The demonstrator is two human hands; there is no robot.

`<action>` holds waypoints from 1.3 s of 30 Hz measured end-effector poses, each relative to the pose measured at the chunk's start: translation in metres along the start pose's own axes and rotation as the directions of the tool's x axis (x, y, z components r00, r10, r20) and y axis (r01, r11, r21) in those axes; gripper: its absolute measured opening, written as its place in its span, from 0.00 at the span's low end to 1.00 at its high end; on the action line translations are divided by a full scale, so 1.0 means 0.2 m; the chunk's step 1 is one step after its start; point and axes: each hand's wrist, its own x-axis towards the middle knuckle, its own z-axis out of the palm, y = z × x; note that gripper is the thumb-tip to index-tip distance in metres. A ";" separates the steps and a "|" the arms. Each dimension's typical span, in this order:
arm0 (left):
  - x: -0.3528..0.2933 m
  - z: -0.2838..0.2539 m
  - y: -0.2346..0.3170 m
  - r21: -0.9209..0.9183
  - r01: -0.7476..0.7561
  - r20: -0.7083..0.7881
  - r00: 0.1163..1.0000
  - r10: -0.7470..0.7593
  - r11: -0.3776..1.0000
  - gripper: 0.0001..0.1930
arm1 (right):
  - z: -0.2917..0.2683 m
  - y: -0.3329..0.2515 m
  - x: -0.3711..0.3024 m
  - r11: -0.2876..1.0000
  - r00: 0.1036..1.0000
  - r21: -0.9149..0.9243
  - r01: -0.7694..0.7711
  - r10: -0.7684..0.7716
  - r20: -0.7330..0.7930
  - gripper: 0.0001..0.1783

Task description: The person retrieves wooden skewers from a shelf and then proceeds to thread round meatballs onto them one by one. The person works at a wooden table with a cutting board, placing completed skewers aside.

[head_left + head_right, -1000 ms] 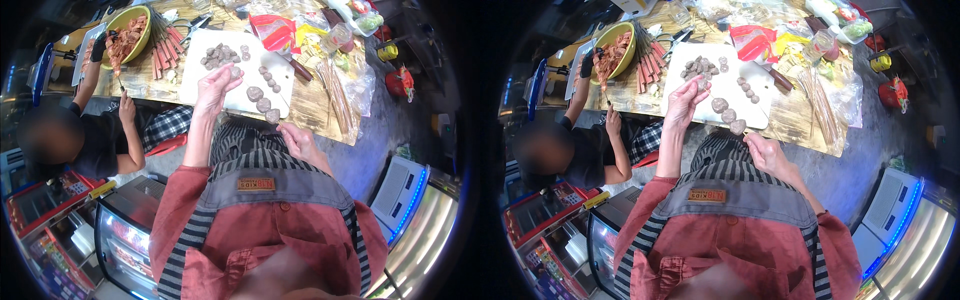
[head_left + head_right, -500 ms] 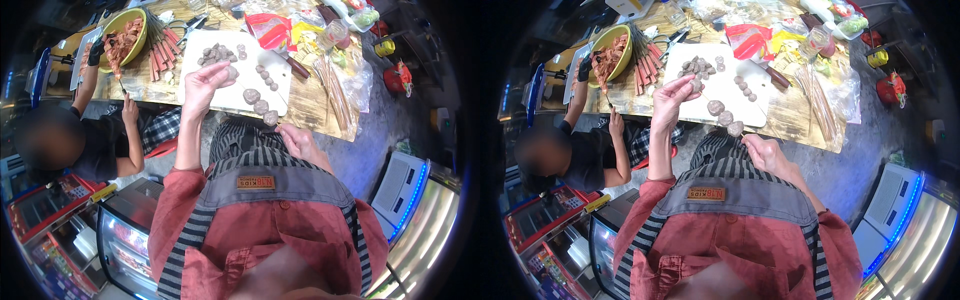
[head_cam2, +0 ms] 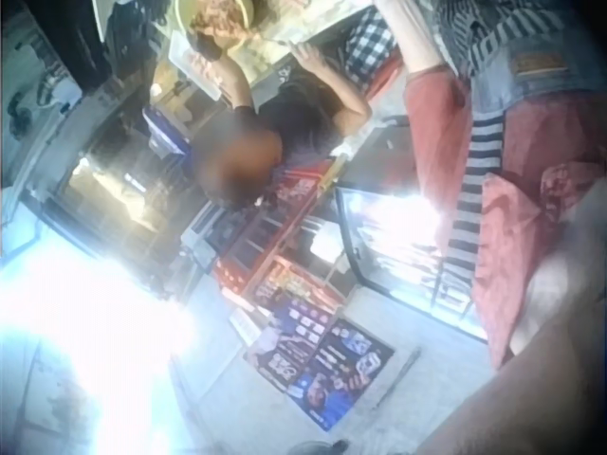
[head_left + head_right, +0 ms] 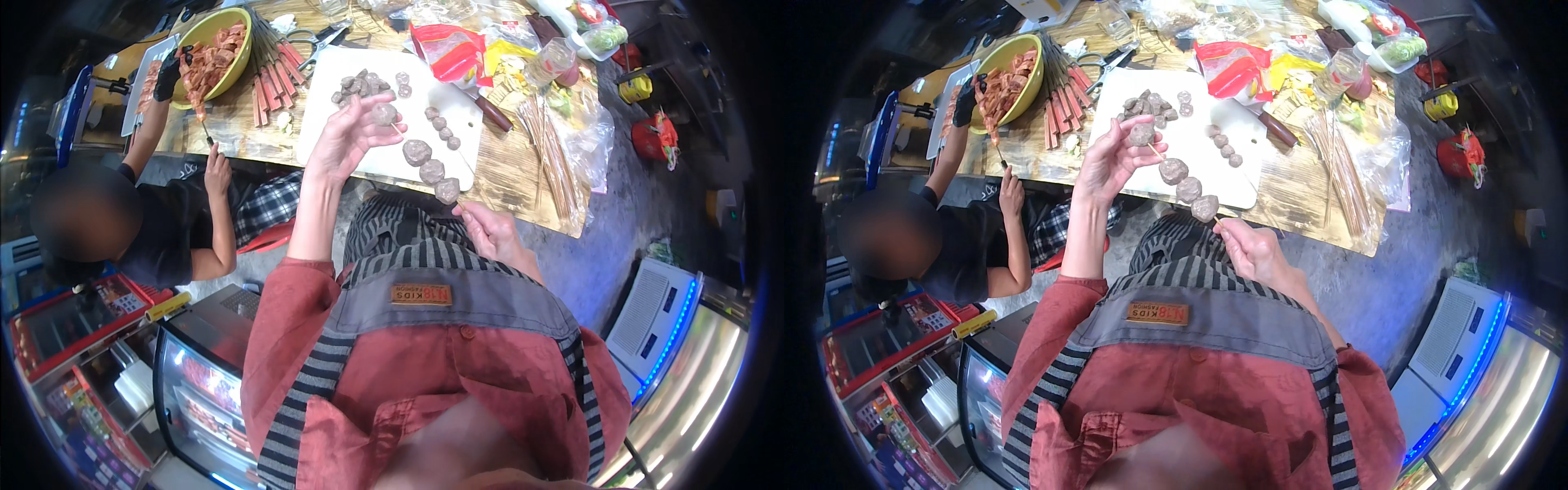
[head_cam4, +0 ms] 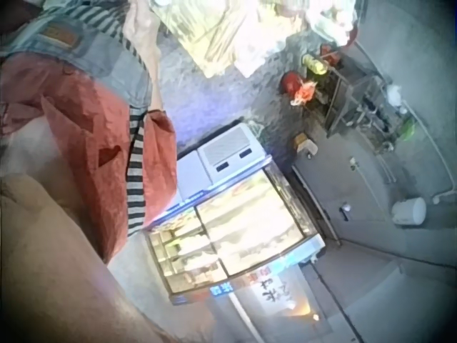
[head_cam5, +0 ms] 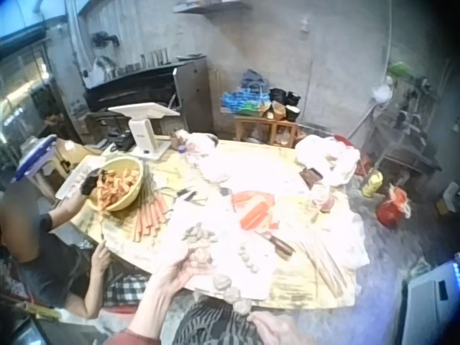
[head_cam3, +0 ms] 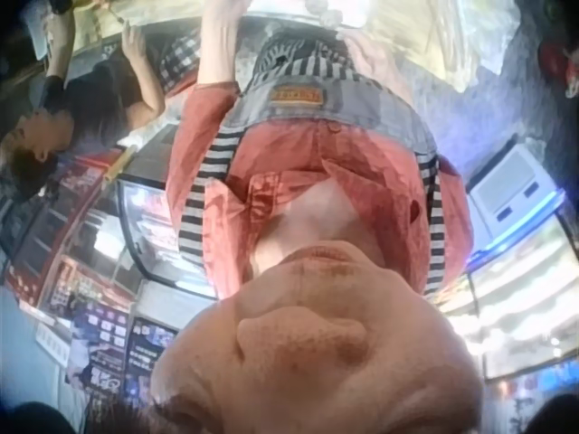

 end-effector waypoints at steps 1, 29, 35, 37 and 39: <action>0.00 0.03 0.00 -0.104 0.013 -0.007 1.000 -0.014 0.995 0.28 | 0.01 0.01 0.00 1.000 1.000 0.010 0.010 -0.010 -0.015 0.05; 0.00 0.39 -0.11 -0.049 -0.262 -0.271 0.932 0.240 0.964 0.19 | 0.05 -0.05 0.01 0.974 0.982 -0.169 0.148 -0.164 -0.089 0.10; -0.02 0.42 -0.12 -0.030 -0.264 -0.273 0.930 0.246 0.964 0.19 | 0.06 -0.07 0.01 0.976 0.980 -0.149 0.160 -0.175 -0.099 0.11; -0.02 0.43 -0.12 -0.049 -0.267 -0.277 0.929 0.244 0.962 0.19 | 0.06 -0.05 0.01 0.977 0.982 -0.152 0.152 -0.166 -0.085 0.11; -0.02 0.43 -0.13 -0.057 -0.270 -0.276 0.929 0.245 0.961 0.19 | 0.07 -0.05 0.01 0.972 0.975 -0.158 0.174 -0.193 -0.112 0.11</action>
